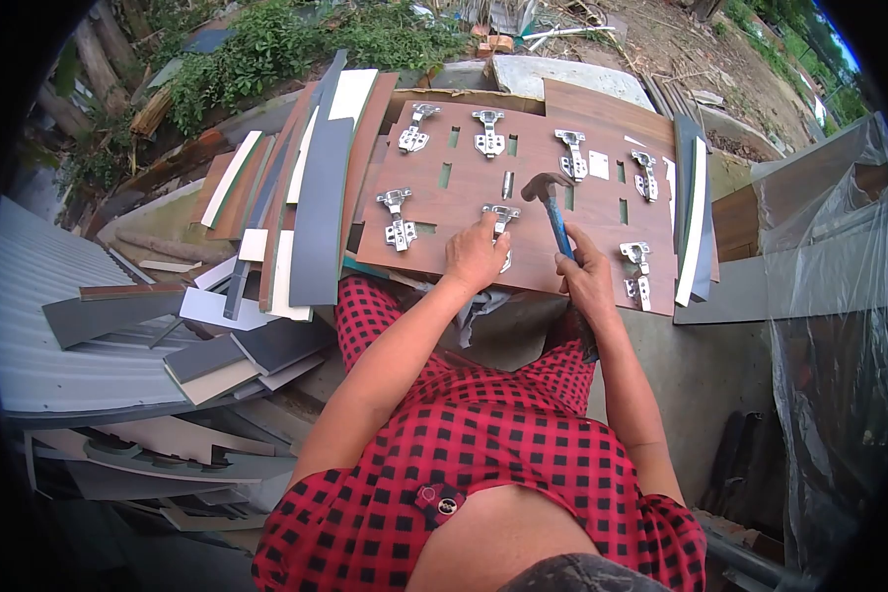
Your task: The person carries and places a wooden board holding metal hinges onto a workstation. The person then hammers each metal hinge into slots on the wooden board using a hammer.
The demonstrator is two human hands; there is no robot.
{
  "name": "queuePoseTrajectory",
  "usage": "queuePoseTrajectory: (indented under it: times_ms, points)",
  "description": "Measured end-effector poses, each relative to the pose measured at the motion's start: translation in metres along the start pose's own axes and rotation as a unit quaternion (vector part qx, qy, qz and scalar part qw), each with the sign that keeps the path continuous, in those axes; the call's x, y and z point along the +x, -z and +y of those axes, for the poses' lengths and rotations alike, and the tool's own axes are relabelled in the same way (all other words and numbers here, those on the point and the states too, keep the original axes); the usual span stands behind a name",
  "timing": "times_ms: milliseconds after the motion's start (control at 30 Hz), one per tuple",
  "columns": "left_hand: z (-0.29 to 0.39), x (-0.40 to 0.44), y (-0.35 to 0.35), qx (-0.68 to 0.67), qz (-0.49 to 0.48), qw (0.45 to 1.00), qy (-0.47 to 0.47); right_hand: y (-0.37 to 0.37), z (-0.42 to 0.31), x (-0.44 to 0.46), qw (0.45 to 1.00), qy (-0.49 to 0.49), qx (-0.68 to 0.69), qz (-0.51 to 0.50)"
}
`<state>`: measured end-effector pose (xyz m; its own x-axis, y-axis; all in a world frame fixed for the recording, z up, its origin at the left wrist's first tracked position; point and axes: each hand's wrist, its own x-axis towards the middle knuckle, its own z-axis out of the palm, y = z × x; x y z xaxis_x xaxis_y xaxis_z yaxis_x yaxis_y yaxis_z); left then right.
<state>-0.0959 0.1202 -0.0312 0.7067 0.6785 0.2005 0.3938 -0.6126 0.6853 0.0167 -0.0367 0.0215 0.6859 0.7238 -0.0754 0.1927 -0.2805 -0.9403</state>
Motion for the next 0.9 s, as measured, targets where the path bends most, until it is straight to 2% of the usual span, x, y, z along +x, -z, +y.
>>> queuePoseTrajectory:
  times_ms: [67, 167, 233, 367, 467, 567, 667, 733, 833, 900]
  points:
    - [0.002, 0.0, 0.002, 0.002, 0.006, 1.0, 0.002, -0.005, -0.002, 0.008, 1.0, 0.022, 0.016, 0.01]
    - [0.004, 0.0, 0.005, -0.014, -0.031, 0.999, 0.019, -0.008, 0.007, 0.017, 0.998, 0.03, -0.057, -0.02]
    - [0.006, 0.0, 0.008, -0.021, -0.036, 0.999, 0.03, -0.007, 0.011, 0.021, 0.999, -0.017, -0.019, -0.032]
    - [-0.006, -0.015, 0.013, -0.074, 0.008, 0.997, -0.013, -0.008, 0.0, 0.02, 0.991, -0.033, 0.129, -0.021]
    - [-0.005, -0.036, 0.046, -0.08, -0.014, 0.997, 0.012, -0.005, 0.022, 0.033, 0.993, -0.015, 0.119, -0.011]
    - [-0.019, -0.063, 0.072, -0.061, 0.041, 0.997, 0.004, -0.005, 0.03, 0.033, 0.993, -0.03, 0.113, -0.019]
    - [-0.033, -0.097, 0.114, -0.058, 0.09, 0.993, 0.046, -0.002, 0.042, 0.038, 0.994, -0.049, 0.097, -0.019]
    - [-0.039, -0.126, 0.145, -0.13, 0.079, 0.986, 0.068, 0.0, 0.043, 0.04, 0.993, -0.068, 0.09, -0.03]
    - [-0.064, -0.163, 0.151, -0.089, 0.12, 0.976, 0.16, 0.002, 0.052, 0.044, 0.995, -0.044, 0.082, -0.038]
    - [-0.09, -0.183, 0.136, -0.085, 0.151, 0.97, 0.169, -0.002, 0.043, 0.037, 0.997, -0.055, 0.053, -0.023]
